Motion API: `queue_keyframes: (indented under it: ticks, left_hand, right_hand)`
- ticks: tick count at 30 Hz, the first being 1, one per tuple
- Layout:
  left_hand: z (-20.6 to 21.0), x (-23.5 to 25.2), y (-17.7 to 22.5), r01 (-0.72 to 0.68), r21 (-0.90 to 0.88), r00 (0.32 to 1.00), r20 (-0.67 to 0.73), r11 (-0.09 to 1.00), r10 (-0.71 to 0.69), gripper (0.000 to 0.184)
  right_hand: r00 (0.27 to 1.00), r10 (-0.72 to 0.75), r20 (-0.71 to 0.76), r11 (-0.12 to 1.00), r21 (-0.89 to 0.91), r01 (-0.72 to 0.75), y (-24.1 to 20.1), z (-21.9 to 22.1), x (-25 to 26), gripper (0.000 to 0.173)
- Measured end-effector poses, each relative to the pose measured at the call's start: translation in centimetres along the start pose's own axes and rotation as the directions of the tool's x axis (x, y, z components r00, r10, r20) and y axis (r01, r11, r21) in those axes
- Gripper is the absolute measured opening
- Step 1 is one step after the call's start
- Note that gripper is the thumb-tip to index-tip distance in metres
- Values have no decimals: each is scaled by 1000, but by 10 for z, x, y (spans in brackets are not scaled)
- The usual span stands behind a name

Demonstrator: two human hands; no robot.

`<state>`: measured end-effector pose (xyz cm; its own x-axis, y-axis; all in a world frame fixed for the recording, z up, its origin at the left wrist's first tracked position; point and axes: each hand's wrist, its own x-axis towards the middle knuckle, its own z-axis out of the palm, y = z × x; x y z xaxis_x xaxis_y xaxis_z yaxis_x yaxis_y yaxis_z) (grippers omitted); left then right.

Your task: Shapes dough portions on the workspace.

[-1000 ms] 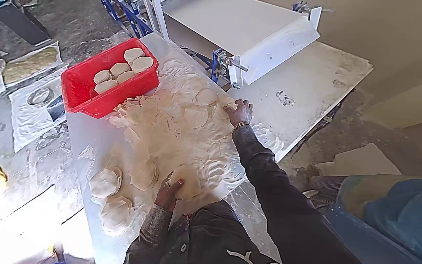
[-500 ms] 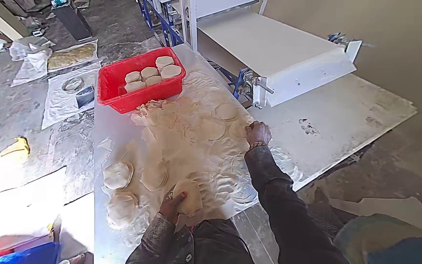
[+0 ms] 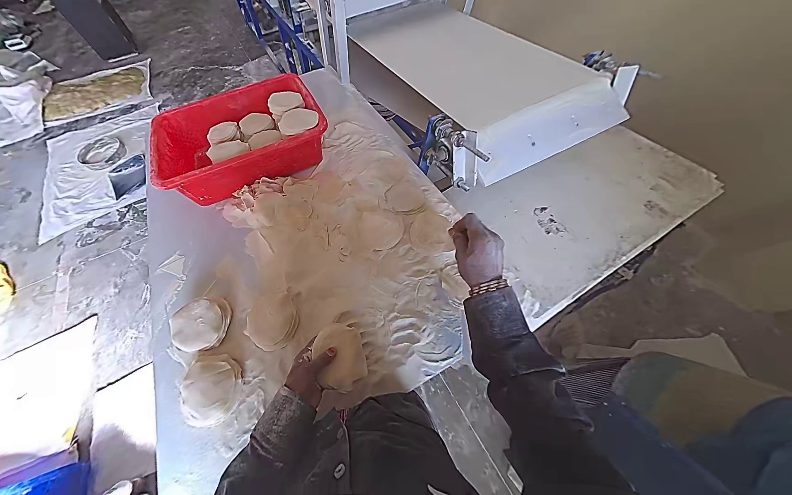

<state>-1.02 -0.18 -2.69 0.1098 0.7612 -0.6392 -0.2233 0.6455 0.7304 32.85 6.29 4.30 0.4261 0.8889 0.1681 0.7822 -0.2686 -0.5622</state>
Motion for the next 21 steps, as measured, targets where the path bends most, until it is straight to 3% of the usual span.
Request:
queue_keyframes:
  ticks: [1, 2, 4, 5, 6, 9, 12, 15, 18, 21]
  left_hand:
    - [1, 0, 0, 17, 4, 1000, -2, 1000, -17, 36]
    - [2, 1, 2, 29, 6, 1000, -8, 1000, -29, 36]
    - [3, -1, 2, 42, 9, 999, -28, 999, -41, 36]
    - [3, -2, 3, 40, 10, 999, -33, 999, -40, 36]
    - [3, -2, 3, 39, 10, 998, -42, 999, -39, 36]
    - [0, 0, 0, 68, 5, 993, -92, 998, -67, 33]
    - [-1, 2, -3, 93, 22, 991, -103, 995, -90, 35]
    - [1, 1, -4, 94, 47, 993, -75, 995, -90, 35]
    - [3, 0, -3, 89, 52, 995, -53, 995, -86, 34]
    - [2, -1, -3, 82, 51, 994, -72, 995, -78, 34]
  right_hand:
    - [983, -107, 148, 989, -88, 121, -7, 6, -14, 17]
    - [920, -175, 352, 958, -154, 241, -16, 13, -29, 22]
    - [684, -188, 705, 894, -166, 416, -25, 34, -59, 28]
    - [618, -185, 764, 900, -121, 419, -23, 42, -72, 27]
    - [625, -186, 758, 932, -65, 356, -17, 45, -81, 27]
    - [811, -60, 581, 998, 15, 63, 3, 41, -87, 27]
    - [915, 18, 403, 1000, 15, -26, 17, 44, -79, 25]
    - [921, -100, 377, 995, 37, 93, 23, 64, -70, 22]
    - [859, -239, 453, 960, -24, 280, 30, 91, -56, 26]
    - [810, -172, 560, 953, -112, 280, 23, 94, -44, 27]
